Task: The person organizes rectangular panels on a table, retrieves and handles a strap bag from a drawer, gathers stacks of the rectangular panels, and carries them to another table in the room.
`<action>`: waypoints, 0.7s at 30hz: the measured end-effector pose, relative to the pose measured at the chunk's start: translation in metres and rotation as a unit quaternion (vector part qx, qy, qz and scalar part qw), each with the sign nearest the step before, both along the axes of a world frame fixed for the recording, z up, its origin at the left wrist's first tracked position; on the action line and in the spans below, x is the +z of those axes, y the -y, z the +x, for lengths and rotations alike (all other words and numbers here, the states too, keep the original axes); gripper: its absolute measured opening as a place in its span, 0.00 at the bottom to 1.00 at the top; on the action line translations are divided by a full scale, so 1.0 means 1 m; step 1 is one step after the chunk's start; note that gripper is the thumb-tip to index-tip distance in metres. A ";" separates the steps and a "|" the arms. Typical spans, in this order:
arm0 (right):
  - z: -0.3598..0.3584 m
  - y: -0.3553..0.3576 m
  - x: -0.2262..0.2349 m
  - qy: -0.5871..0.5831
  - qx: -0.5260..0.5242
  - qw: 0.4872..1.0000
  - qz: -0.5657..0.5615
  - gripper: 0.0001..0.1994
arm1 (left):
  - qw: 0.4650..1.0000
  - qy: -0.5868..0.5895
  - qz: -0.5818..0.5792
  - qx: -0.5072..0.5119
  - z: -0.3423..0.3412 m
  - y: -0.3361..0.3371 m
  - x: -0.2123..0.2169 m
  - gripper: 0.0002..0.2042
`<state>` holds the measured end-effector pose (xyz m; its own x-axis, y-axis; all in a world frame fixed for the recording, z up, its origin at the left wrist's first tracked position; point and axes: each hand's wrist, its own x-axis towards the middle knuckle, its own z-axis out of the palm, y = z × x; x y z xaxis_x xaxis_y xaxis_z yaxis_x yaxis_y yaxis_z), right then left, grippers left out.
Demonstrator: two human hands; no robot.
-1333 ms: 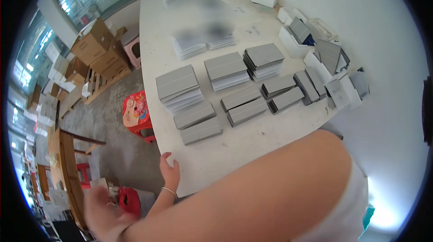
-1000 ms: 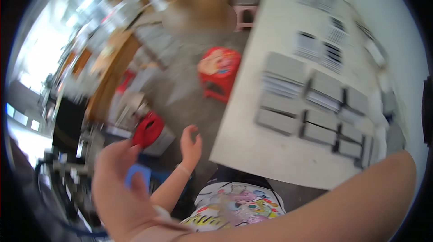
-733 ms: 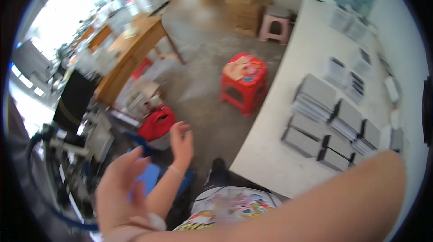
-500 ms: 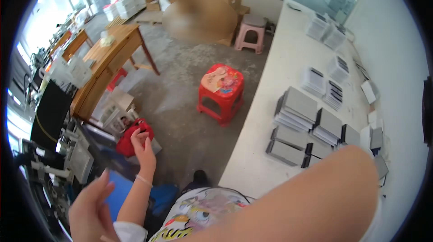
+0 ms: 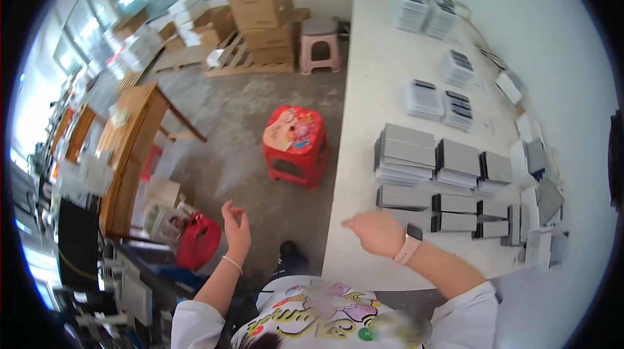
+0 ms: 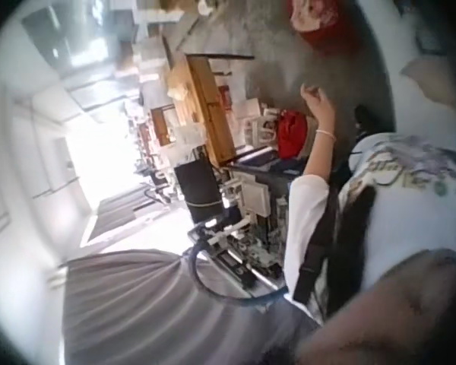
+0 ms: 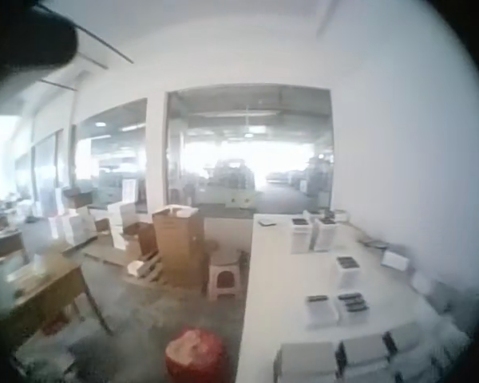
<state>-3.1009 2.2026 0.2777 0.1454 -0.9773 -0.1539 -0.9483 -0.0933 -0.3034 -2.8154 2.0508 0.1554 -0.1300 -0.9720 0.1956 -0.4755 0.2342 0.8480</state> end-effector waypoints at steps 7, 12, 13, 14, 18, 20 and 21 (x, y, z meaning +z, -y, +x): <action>0.023 0.017 -0.075 0.308 -0.065 0.948 0.042 0.16 | 0.852 0.351 0.256 -0.293 0.040 0.051 -0.085 0.25; 0.065 0.092 -0.097 0.443 -0.216 0.870 -0.023 0.16 | 0.727 0.299 0.460 -0.413 0.081 0.136 -0.121 0.23; 0.072 0.106 -0.105 0.444 -0.234 0.864 -0.029 0.16 | 0.782 0.308 0.346 -0.417 0.101 0.158 -0.132 0.19; 0.073 0.117 -0.113 0.516 -0.279 0.810 0.006 0.15 | 0.774 0.312 0.343 -0.432 0.114 0.177 -0.133 0.19; 0.083 0.151 -0.166 0.624 -0.477 0.615 0.073 0.14 | 0.835 0.209 0.396 -0.321 0.141 0.244 -0.108 0.21; 0.099 0.157 -0.205 0.647 -0.532 0.541 0.066 0.12 | 0.850 0.160 0.419 -0.275 0.151 0.269 -0.099 0.20; 0.102 0.154 -0.246 0.619 -0.554 0.552 0.078 0.11 | 0.846 0.149 0.434 -0.272 0.152 0.281 -0.095 0.20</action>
